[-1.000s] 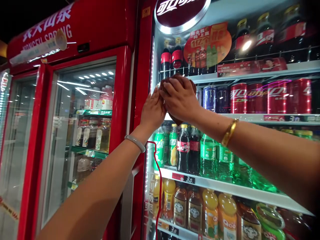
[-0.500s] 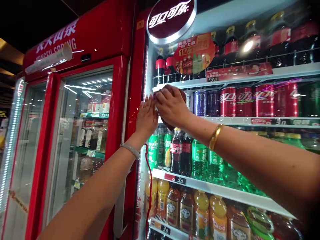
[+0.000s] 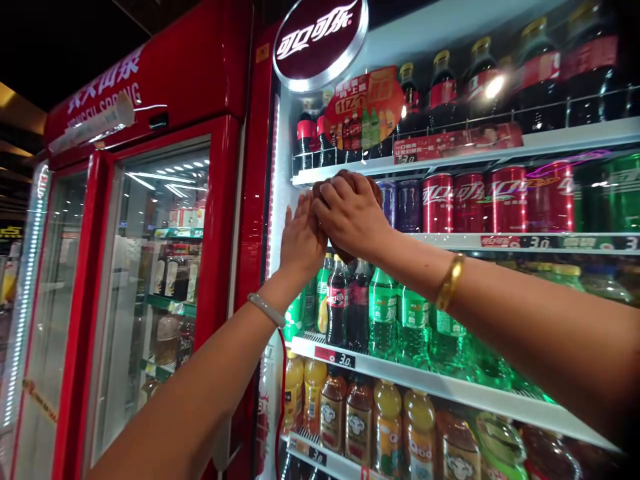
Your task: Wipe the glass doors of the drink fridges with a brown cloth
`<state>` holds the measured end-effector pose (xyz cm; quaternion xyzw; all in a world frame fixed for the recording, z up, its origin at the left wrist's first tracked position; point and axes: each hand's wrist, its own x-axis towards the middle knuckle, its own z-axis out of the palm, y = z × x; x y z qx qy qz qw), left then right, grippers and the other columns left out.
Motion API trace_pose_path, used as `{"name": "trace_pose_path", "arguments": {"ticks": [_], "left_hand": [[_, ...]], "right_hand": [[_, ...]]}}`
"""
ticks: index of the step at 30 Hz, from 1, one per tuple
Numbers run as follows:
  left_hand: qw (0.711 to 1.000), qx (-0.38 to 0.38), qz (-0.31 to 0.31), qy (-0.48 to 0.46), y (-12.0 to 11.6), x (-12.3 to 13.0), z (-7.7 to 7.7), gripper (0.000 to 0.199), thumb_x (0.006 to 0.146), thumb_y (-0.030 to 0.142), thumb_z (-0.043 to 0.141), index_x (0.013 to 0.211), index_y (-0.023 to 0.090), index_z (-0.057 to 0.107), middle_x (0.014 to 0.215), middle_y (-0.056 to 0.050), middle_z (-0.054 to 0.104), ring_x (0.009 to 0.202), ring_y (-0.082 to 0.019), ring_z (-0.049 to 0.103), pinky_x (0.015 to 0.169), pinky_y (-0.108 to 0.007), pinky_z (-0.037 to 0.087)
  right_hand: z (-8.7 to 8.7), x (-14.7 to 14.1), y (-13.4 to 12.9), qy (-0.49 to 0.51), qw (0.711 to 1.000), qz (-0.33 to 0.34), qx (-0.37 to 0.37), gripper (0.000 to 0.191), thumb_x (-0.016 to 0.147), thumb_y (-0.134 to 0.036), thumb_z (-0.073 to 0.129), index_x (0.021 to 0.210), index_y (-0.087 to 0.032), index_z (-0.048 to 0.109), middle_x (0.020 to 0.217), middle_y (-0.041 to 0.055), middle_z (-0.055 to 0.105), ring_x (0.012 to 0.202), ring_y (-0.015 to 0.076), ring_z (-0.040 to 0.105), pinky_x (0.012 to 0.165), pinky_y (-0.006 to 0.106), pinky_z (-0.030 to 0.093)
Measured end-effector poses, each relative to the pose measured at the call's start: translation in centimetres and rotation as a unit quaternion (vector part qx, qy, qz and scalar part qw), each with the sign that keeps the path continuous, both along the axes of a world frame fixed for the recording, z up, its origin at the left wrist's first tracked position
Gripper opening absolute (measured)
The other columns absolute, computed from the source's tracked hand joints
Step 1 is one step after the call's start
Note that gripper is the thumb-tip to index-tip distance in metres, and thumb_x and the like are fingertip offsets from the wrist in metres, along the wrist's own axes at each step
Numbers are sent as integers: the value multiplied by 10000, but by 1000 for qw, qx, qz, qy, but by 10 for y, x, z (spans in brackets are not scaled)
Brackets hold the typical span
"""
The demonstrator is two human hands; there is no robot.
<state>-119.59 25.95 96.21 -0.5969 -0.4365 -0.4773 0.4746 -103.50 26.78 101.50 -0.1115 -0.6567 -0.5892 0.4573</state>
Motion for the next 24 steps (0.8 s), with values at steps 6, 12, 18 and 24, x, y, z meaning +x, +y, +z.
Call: {"name": "trace_pose_path", "arguments": {"ticks": [6, 12, 18, 24], "left_hand": [[1000, -8, 2, 28, -1, 2, 4, 632, 1033, 248, 264, 1647, 133, 170, 1736, -135, 169, 1620, -237, 96, 1326, -533, 38], [999, -10, -37, 23, 7, 35, 37, 604, 1051, 323, 268, 1645, 238, 198, 1742, -73, 181, 1620, -224, 112, 1320, -519, 42], [999, -5, -25, 25, 7, 41, 36, 612, 1049, 314, 265, 1647, 212, 189, 1742, -84, 185, 1620, -224, 109, 1321, -513, 48], [1000, 7, -15, 18, 11, 39, 32, 622, 1050, 290, 258, 1660, 247, 144, 1746, -55, 174, 1620, -205, 97, 1327, -501, 44]], "right_hand": [[40, 71, 11, -14, 999, -30, 42, 346, 1037, -350, 382, 1163, -195, 665, 1124, 93, 660, 1036, 251, 507, 875, 444, 328], [61, 69, 15, 86, 996, 26, 13, 357, 1018, -304, 383, 1175, -194, 684, 1179, 133, 661, 1088, 278, 483, 906, 514, 315], [47, 123, 8, -42, 997, -57, 20, 413, 1047, -434, 394, 1221, -197, 684, 1165, 116, 680, 1091, 259, 530, 883, 475, 329], [70, 116, 6, 141, 988, -60, -6, 426, 1018, -377, 411, 1175, -115, 708, 1213, 182, 660, 1123, 312, 528, 848, 512, 297]]}}
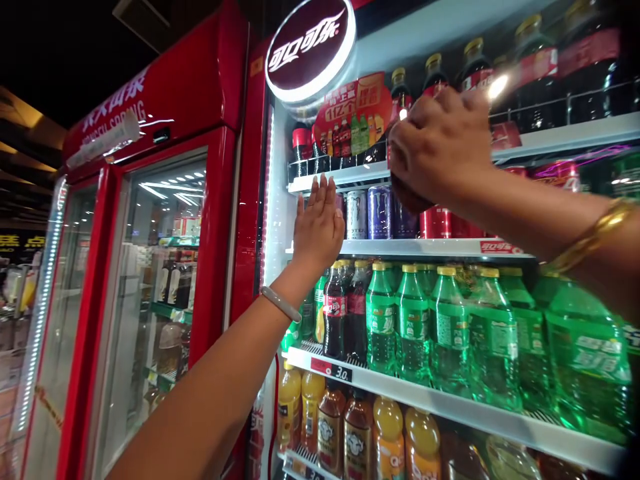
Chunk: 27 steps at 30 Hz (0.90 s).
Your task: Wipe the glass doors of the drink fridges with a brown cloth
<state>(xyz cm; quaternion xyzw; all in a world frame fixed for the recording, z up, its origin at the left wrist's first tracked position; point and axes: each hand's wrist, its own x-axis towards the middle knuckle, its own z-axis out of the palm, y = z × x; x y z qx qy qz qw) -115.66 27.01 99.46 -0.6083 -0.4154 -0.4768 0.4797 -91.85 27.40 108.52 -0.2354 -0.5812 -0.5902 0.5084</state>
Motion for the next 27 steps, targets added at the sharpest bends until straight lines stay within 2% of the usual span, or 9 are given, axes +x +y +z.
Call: {"name": "trace_pose_path", "arguments": {"ticks": [5, 9, 12, 15, 17, 20, 23, 25, 27], "left_hand": [[1000, 0, 19, 12, -3, 0, 0, 608, 1054, 274, 253, 1651, 202, 168, 1740, -90, 187, 1619, -217, 106, 1325, -514, 70], [999, -4, 28, 27, -7, 1, -2, 623, 1050, 254, 246, 1660, 225, 121, 1746, -75, 168, 1619, -211, 98, 1327, -524, 66], [997, -10, 31, 72, -10, 3, -3, 646, 1045, 233, 247, 1667, 256, 74, 1750, -42, 151, 1620, -195, 82, 1332, -504, 52], [995, -18, 30, 94, -11, 4, -2, 649, 1051, 238, 248, 1668, 261, 51, 1753, -38, 135, 1620, -197, 66, 1333, -500, 56], [995, -23, 34, 96, -11, 4, -1, 636, 1059, 250, 242, 1668, 255, 58, 1750, -52, 147, 1620, -200, 76, 1331, -508, 69], [994, -27, 43, 100, -11, 1, 0, 623, 1071, 266, 245, 1667, 246, 65, 1745, -73, 172, 1620, -200, 84, 1328, -511, 81], [992, -20, 45, 119, -14, -1, -1, 649, 1059, 238, 279, 1668, 243, 53, 1748, -77, 149, 1621, -204, 76, 1329, -502, 75], [989, -15, 46, 139, -17, 2, -2, 669, 1043, 204, 297, 1669, 257, 65, 1746, -62, 163, 1619, -198, 90, 1334, -485, 64], [988, -16, 44, 146, -17, 10, -2, 672, 1035, 193, 300, 1667, 269, 84, 1741, -52, 192, 1616, -187, 112, 1337, -474, 54]], "right_hand": [[-34, -38, -3, -110, 993, -4, 48, 298, 1026, -258, 405, 1145, -175, 665, 1132, 93, 675, 1060, 253, 550, 935, 479, 333], [-37, -1, -1, -211, 976, -25, 55, 291, 1019, -380, 471, 1163, -243, 682, 1103, 67, 693, 1014, 237, 544, 914, 449, 343], [-17, 23, 3, -124, 991, -26, 42, 386, 1027, -433, 420, 1128, -213, 721, 1067, 93, 689, 1001, 239, 543, 850, 453, 317], [-7, 9, 5, 20, 1000, 6, 18, 454, 1020, -408, 368, 1086, -137, 727, 1091, 130, 673, 1051, 269, 531, 841, 482, 296], [-17, -13, 2, 28, 999, 19, 11, 382, 1003, -324, 393, 1090, -129, 709, 1136, 133, 666, 1074, 278, 517, 880, 498, 305], [-48, -27, -6, -101, 995, 2, 19, 302, 1009, -257, 401, 1106, -205, 683, 1129, 84, 674, 1036, 251, 516, 931, 477, 335], [-71, 4, -9, -245, 969, -16, 25, 281, 1040, -318, 399, 1126, -275, 663, 1117, 30, 688, 1026, 234, 527, 944, 441, 350], [-70, 38, -7, -276, 960, -21, 33, 256, 1033, -348, 436, 1123, -282, 668, 1115, 28, 696, 1019, 236, 538, 927, 437, 353], [-59, 63, -2, -231, 971, -20, 52, 240, 1007, -370, 489, 1102, -272, 687, 1056, 58, 704, 979, 252, 542, 878, 447, 350]]}}
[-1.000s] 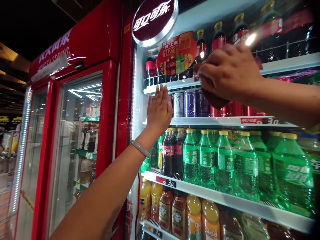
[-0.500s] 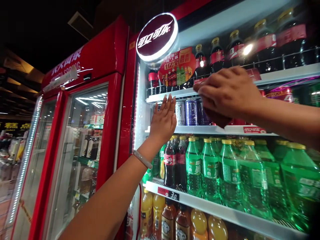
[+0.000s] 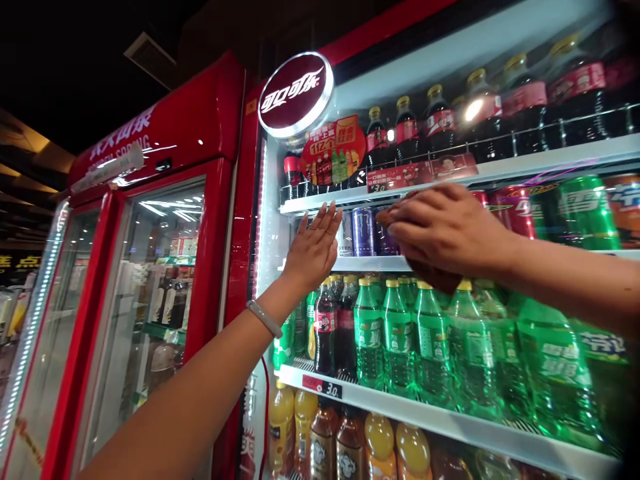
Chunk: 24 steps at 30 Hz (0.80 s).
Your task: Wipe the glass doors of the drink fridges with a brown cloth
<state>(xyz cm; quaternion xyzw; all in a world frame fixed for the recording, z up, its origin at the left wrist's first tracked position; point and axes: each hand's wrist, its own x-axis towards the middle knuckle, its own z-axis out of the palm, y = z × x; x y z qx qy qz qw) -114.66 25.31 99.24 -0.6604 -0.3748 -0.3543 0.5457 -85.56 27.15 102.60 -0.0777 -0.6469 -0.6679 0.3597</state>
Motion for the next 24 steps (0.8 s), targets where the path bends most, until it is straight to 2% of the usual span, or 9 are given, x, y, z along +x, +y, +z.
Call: {"name": "trace_pose_path", "arguments": {"ticks": [3, 5, 7, 9, 13, 16, 19, 22, 24], "left_hand": [[999, -6, -8, -38, 4, 26, 1, 660, 1039, 227, 303, 1664, 213, 94, 1739, -99, 184, 1616, -207, 115, 1333, -500, 60], [997, -3, -17, -70, 8, 48, 1, 655, 1040, 246, 302, 1659, 183, 98, 1735, -128, 182, 1617, -233, 113, 1325, -541, 59], [996, 4, -27, -84, 9, 67, 0, 650, 1041, 257, 307, 1656, 186, 108, 1728, -133, 204, 1616, -249, 122, 1320, -562, 57], [997, 5, -31, -77, 8, 79, -4, 653, 1040, 264, 318, 1655, 194, 113, 1722, -134, 225, 1613, -254, 146, 1323, -554, 62], [998, -5, -33, -51, 5, 82, -15, 659, 1034, 245, 322, 1659, 203, 117, 1720, -123, 239, 1606, -251, 177, 1330, -539, 69], [998, -2, -38, -55, 6, 87, -20, 657, 1026, 236, 333, 1653, 175, 147, 1722, -137, 228, 1610, -256, 159, 1329, -555, 48], [997, -5, -52, -51, 10, 107, -23, 656, 1013, 221, 352, 1645, 164, 186, 1720, -132, 239, 1613, -249, 150, 1333, -540, 11], [995, -8, -76, -70, 12, 129, -26, 633, 1029, 266, 360, 1639, 174, 216, 1715, -117, 267, 1613, -249, 157, 1340, -514, 19], [993, -9, -84, -85, 13, 136, -28, 618, 1040, 291, 348, 1636, 174, 229, 1714, -123, 269, 1613, -257, 161, 1342, -510, 42]], "right_hand": [[13, 0, 5, 153, 988, 23, 16, 223, 978, -337, 513, 1048, -250, 706, 989, 97, 696, 939, 277, 533, 828, 472, 334], [9, -18, 4, 215, 976, 37, 15, 198, 969, -272, 502, 1011, -234, 692, 1021, 97, 689, 959, 281, 531, 848, 482, 339], [-4, -33, 1, 188, 981, 41, 14, 193, 982, -244, 484, 1032, -232, 669, 1071, 80, 685, 989, 267, 526, 907, 481, 351], [-18, -31, -2, 116, 993, 35, 9, 203, 1010, -264, 461, 1064, -243, 655, 1112, 57, 683, 1021, 249, 519, 959, 464, 356], [-28, 19, -2, 20, 1000, -5, -8, 216, 1027, -338, 453, 1115, -285, 644, 1090, 20, 680, 1026, 233, 508, 947, 439, 364], [-17, 42, 2, 61, 998, -21, -18, 277, 1023, -368, 448, 1246, -321, 606, 1090, 25, 664, 1014, 242, 502, 893, 443, 360], [-9, 24, 6, 167, 986, -1, -18, 275, 1023, -336, 432, 1225, -287, 611, 1097, 50, 639, 1026, 262, 504, 899, 459, 355], [-17, -2, 7, 230, 973, 26, -16, 246, 1026, -278, 409, 1131, -242, 629, 1090, 72, 631, 1032, 271, 503, 921, 470, 351], [-27, -1, 6, 205, 978, 30, -10, 253, 1037, -278, 390, 1123, -240, 624, 1110, 69, 633, 1035, 264, 498, 938, 467, 348]]}}
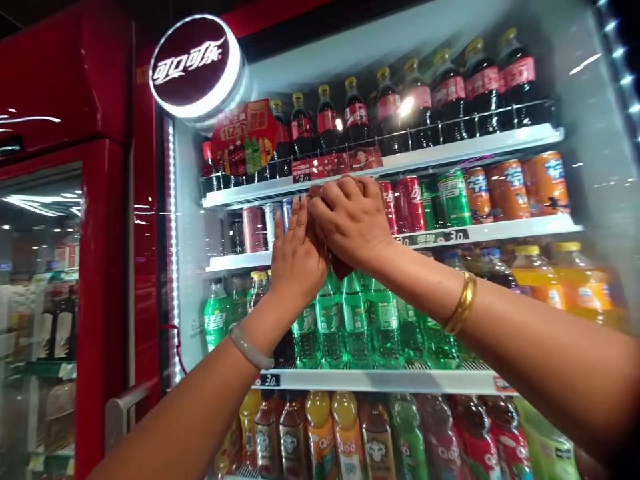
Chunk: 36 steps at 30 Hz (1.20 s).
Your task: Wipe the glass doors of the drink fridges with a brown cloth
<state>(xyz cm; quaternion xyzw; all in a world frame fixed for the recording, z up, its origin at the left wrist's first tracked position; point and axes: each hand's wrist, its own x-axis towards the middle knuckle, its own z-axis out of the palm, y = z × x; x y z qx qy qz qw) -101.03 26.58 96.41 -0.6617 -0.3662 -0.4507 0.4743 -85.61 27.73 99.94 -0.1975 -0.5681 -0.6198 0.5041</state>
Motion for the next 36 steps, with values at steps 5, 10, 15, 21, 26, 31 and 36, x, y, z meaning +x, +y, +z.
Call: {"name": "trace_pose_path", "arguments": {"ticks": [5, 10, 15, 21, 26, 31, 36], "left_hand": [[1000, -6, -4, 3, -1, -2, -4, 650, 1020, 253, 364, 1646, 180, 206, 1729, -116, 220, 1617, -264, 141, 1336, -534, 79], [999, -6, -12, -32, 2, 9, -1, 679, 1005, 215, 373, 1656, 206, 179, 1740, -82, 188, 1621, -260, 113, 1330, -551, -15], [998, -8, -22, -60, 3, 29, 0, 643, 1046, 280, 352, 1657, 211, 163, 1734, -104, 195, 1619, -261, 126, 1321, -567, -54], [1000, -9, -22, -3, 2, 32, -7, 672, 1019, 211, 366, 1659, 222, 162, 1733, -78, 205, 1617, -261, 133, 1332, -580, 39], [999, -19, -35, 4, -2, 60, 1, 700, 988, 173, 391, 1654, 237, 184, 1735, -71, 204, 1620, -263, 122, 1328, -575, -22], [998, -41, -43, -4, -1, 95, 4, 656, 1010, 248, 367, 1638, 130, 218, 1720, -147, 235, 1616, -294, 142, 1324, -558, -57], [997, -16, -69, 14, 5, 97, -1, 691, 992, 221, 410, 1650, 231, 199, 1735, -63, 215, 1621, -240, 126, 1333, -521, -52]], "right_hand": [[-6, 60, -6, -137, 989, -45, -43, 278, 1053, -367, 378, 1209, -295, 597, 1183, 26, 639, 1073, 243, 495, 946, 444, 350], [24, 61, -2, 17, 996, -26, -82, 302, 1032, -339, 403, 1253, -261, 593, 1196, 67, 615, 1113, 280, 513, 939, 471, 353], [7, 29, -5, 20, 998, -12, -62, 372, 1028, -270, 376, 1365, -227, 529, 1190, 84, 611, 1127, 276, 519, 983, 475, 375], [-11, 108, -10, -103, 988, -70, -91, 386, 1037, -351, 390, 1402, -333, 516, 1228, 38, 637, 1120, 246, 511, 1005, 458, 367], [18, 107, -4, 94, 993, -31, -56, 356, 1035, -343, 386, 1280, -230, 618, 1138, 107, 637, 1067, 291, 529, 920, 500, 375], [-8, 97, -5, 34, 997, -27, -65, 337, 1038, -314, 388, 1292, -251, 599, 1160, 70, 648, 1098, 266, 524, 967, 470, 359], [-15, 170, -6, -36, 992, -65, -100, 372, 1031, -384, 427, 1368, -331, 575, 1207, 53, 653, 1138, 259, 503, 975, 472, 332]]}}
